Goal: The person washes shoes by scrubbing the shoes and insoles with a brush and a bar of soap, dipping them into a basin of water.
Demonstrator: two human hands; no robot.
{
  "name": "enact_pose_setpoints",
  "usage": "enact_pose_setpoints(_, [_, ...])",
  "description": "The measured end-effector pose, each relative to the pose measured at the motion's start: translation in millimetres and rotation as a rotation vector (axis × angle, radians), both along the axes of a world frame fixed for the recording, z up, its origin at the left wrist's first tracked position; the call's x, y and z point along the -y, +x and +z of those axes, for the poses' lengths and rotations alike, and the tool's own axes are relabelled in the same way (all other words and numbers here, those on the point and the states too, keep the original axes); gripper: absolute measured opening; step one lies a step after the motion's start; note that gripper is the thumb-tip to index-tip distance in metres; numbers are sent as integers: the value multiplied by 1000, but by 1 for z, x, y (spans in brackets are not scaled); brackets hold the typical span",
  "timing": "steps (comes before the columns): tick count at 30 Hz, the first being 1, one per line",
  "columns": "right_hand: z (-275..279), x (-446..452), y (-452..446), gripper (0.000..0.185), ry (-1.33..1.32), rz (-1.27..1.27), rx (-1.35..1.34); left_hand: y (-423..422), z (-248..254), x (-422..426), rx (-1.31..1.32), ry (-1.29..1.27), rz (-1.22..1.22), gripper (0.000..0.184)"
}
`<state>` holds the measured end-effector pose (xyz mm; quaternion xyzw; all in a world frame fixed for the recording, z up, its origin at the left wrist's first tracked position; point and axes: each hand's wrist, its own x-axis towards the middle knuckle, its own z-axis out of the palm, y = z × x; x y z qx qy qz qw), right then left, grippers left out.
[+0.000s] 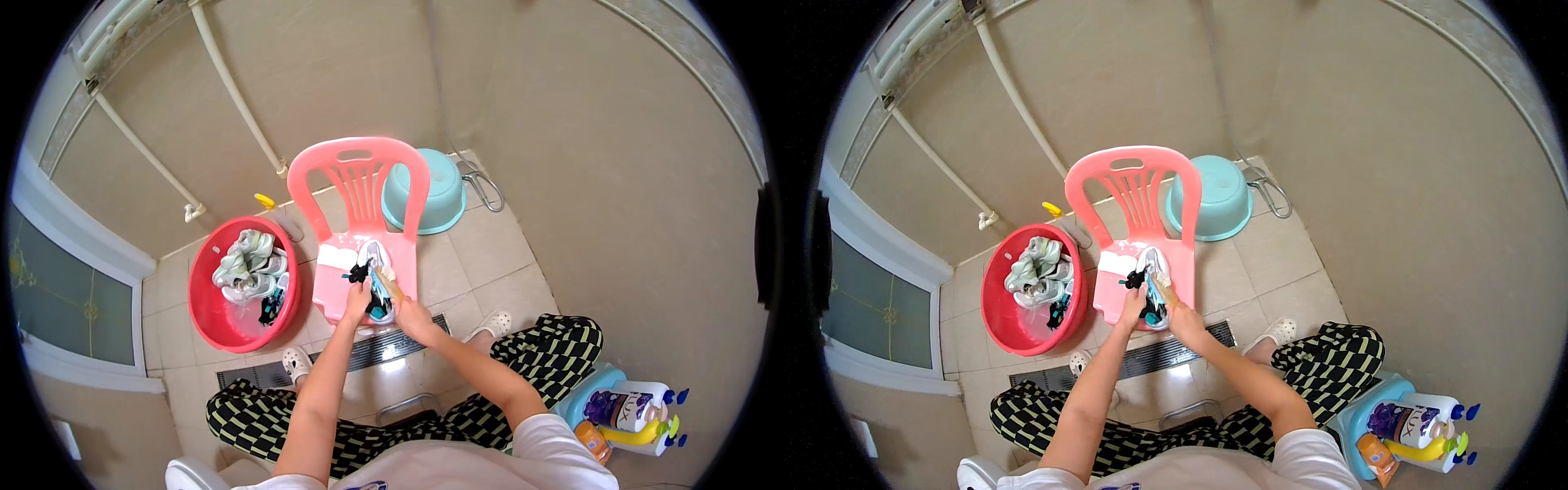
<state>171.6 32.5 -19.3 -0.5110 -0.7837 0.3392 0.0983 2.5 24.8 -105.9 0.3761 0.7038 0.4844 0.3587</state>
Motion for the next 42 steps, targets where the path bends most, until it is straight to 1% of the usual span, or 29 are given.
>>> enact_pose_setpoints(3, [1, 15, 7, 45, 44, 8, -9, -4, -18, -5, -12, 4, 12, 43])
enact_pose_setpoints(5, [11, 25, 12, 45, 18, 20, 34, -3, -23, -6, -23, 129, 47, 42])
enact_pose_setpoints(7, [12, 32, 17, 45, 41, 53, 16, -4, -18, -5, 6, 121, 47, 42])
enact_pose_setpoints(9, [13, 40, 20, 44, 61, 32, 10, -5, -11, -2, 42, 47, 25, 34])
enact_pose_setpoints(10, [14, 43, 21, 44, 64, 31, 11, -2, -9, -2, 57, 110, 63, 35])
enact_pose_setpoints(13, [14, 49, 25, 43, 45, 17, 25, 0, 1, 1, 43, 106, 60, 41])
enact_pose_setpoints(14, [13, 51, 26, 43, 37, 18, 35, 0, 4, 1, 67, 92, 55, 41])
enact_pose_setpoints(17, [10, 56, 31, 42, 45, 18, 36, -6, -11, 0, 120, 101, 34, 40])
enact_pose_setpoints(21, [13, 56, 27, 40, 75, 20, 13, -3, 5, 5, 150, 115, 48, 40])
enact_pose_setpoints(23, [13, 52, 21, 40, 84, 18, -2, 0, 17, 8, 271, 79, 84, 38])
enact_pose_setpoints(24, [12, 50, 17, 40, 94, 19, -17, -2, 14, 8, 270, 78, 88, 38])
enact_pose_setpoints(26, [11, 44, 10, 40, 93, 19, -20, -5, 9, 9, 408, 86, 75, 35])
enact_pose_setpoints(29, [8, 28, 1, 40, 89, 11, 3, 1, 15, 9, 470, 134, 63, 33])
enact_pose_setpoints(32, [-3, 9, -8, 41, 84, -10, 11, -3, 3, 7, 449, 111, 10, 32])
enact_pose_setpoints(35, [-11, -14, -20, 41, 68, -18, 2, 2, 16, 10, 480, 140, 48, 31])
enact_pose_setpoints(39, [-22, -41, -33, 43, 88, -50, -19, -1, 23, 13, 506, 110, 31, 33])
enact_pose_setpoints(42, [-27, -56, -40, 44, 149, -53, -25, 1, 30, 14, 579, 100, 22, 34])
